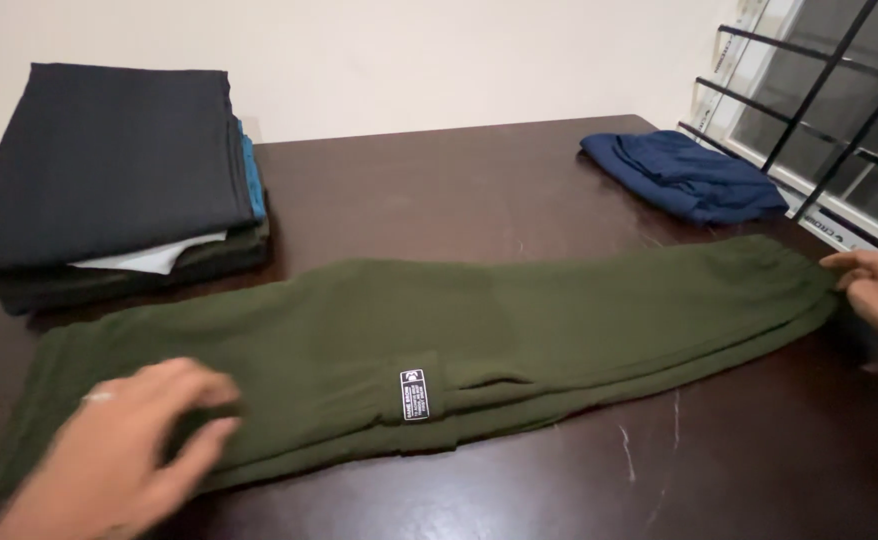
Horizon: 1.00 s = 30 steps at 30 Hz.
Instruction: Folding a green pair of pants on a table.
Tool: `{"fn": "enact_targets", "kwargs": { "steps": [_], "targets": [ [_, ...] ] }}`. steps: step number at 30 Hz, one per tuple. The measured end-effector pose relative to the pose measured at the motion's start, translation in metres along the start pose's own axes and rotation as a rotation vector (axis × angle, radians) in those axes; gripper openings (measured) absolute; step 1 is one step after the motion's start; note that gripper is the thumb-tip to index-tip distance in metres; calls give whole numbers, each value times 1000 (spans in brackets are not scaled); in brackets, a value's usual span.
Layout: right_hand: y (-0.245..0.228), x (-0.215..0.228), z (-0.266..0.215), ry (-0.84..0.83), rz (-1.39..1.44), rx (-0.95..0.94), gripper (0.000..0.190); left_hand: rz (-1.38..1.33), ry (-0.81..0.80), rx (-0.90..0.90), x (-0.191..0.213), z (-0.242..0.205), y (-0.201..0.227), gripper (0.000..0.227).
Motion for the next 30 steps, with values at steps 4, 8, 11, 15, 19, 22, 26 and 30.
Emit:
{"fn": "enact_targets", "kwargs": {
  "steps": [4, 8, 11, 15, 19, 22, 26, 30],
  "targets": [
    [-130, 10, -41, 191, 196, -454, 35, -77, -8, -51, 6, 86, 126, 45],
    [-159, 1, -51, 253, 119, -531, 58, -133, -39, -119, -4, 124, 161, 44],
    [-140, -9, -44, 380, -50, -421, 58, -145, -42, -182, -10, 133, 166, 38],
    [-139, 0, -48, 590, 31, -237, 46, -100, 193, -362, -25, 124, 160, 30],
    [-113, -2, -44, 445, 45, -377, 41, -32, 281, -477, -56, 122, 141, 35],
    [-120, -3, -54, 454, 19, -418, 50, 24, 235, -539, -72, 125, 132, 37],
    [-139, -1, -68, 443, 181, -305, 43, -72, 83, -351, -81, 129, 120, 44],
    [-171, -5, -74, 500, -280, 79, 41, -129, -90, -79, -81, 128, 96, 56]
  ]
}}
Point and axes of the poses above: each hand's wrist, its own z-axis towards the middle knuckle, its own x-axis out of the back of the hand, y = z × x, the point moved 3 cm from there along z, towards the middle knuckle, and after that the axes turned 13 degrees about -y, right-handed, at the moved point
